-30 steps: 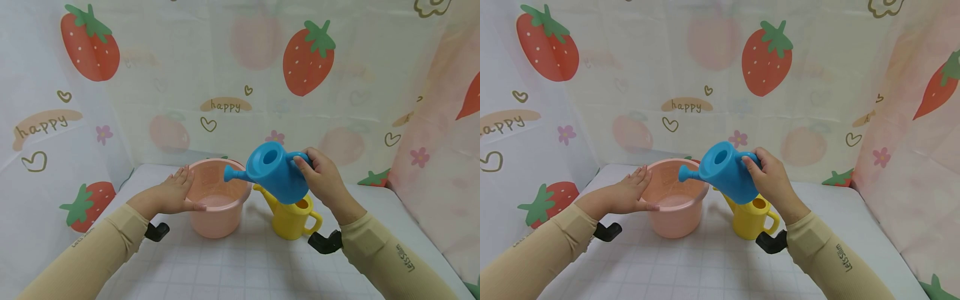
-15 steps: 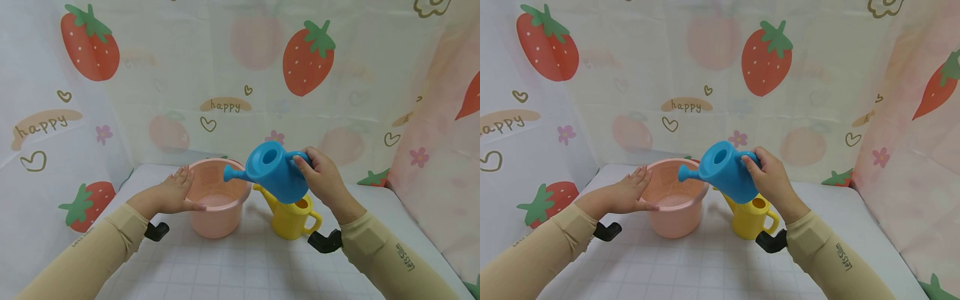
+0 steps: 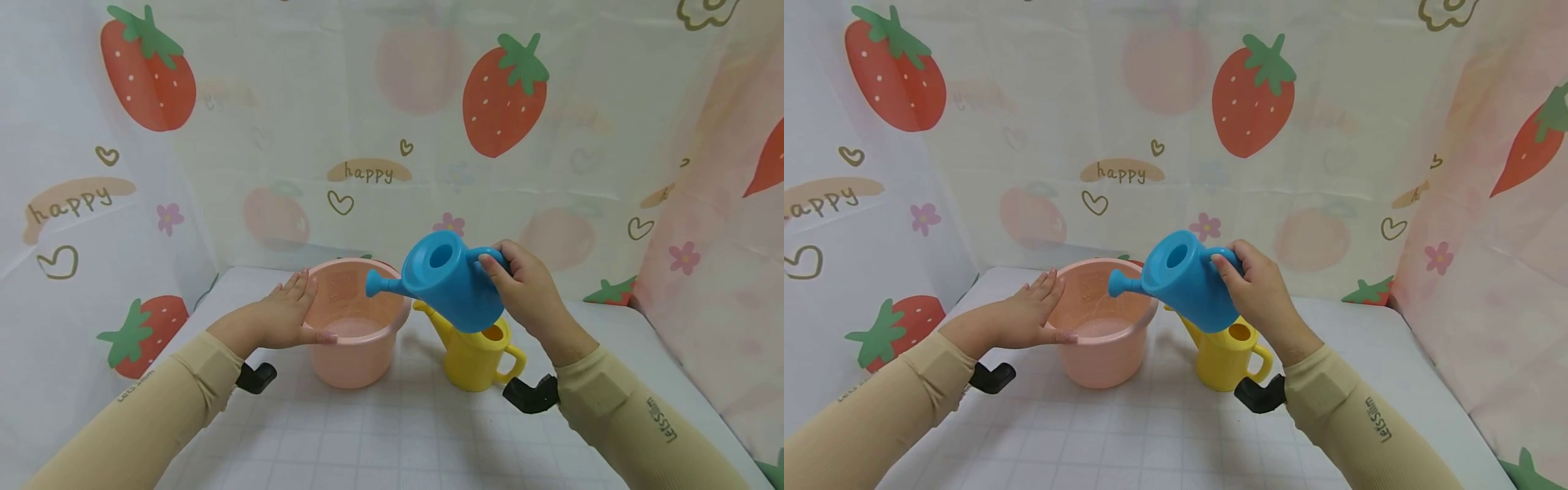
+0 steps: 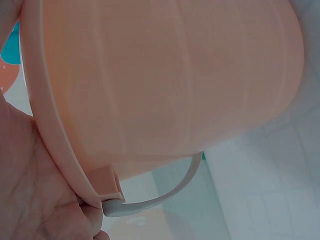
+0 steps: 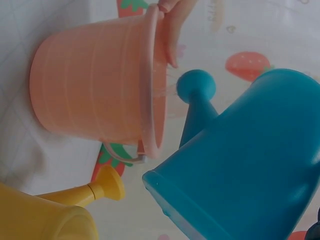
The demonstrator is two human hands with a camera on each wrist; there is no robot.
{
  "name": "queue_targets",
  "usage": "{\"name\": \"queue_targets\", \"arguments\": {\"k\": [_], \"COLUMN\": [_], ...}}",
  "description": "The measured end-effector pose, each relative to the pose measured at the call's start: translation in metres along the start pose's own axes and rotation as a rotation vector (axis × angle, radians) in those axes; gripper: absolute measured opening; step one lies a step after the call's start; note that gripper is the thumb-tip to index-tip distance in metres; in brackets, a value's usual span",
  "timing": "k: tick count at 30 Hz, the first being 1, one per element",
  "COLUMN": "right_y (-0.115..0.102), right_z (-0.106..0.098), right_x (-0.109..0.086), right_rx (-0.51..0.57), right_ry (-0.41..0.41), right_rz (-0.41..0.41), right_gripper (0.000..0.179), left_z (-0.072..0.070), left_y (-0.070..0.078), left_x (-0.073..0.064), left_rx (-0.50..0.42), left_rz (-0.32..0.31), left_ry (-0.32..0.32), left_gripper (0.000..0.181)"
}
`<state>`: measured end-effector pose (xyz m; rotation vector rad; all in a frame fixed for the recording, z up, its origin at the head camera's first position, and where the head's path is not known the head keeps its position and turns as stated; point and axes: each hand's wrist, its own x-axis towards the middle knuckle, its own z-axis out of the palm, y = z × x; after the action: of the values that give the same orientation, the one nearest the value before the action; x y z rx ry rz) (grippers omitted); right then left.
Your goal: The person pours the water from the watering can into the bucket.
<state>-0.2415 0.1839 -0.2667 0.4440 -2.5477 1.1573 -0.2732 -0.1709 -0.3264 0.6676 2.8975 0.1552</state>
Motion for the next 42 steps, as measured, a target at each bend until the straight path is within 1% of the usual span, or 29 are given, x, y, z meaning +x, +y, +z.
{"name": "queue_targets", "arguments": {"k": [14,36,42], "right_y": [-0.0012,-0.0033,-0.0027], "right_z": [0.0000,0.0001,0.0002], "right_x": [-0.0008,-0.0019,-0.0015], "right_rx": [-0.008,-0.018,-0.016], "right_ry": [0.001,0.001,0.005], "right_rz": [-0.008,-0.004,-0.003], "right_gripper": [0.034,0.035,0.035], "left_z": [-0.0018,-0.0003,-0.0003], "left_y": [0.0020,0.0012,0.0008], "left_x": [-0.0020,-0.0010,-0.0005], "left_rx": [-0.017,0.001,-0.009], "left_rz": [-0.005,-0.001,0.004], "left_ry": [0.001,0.006,0.009], "left_gripper": [0.121,0.121,0.121]}}
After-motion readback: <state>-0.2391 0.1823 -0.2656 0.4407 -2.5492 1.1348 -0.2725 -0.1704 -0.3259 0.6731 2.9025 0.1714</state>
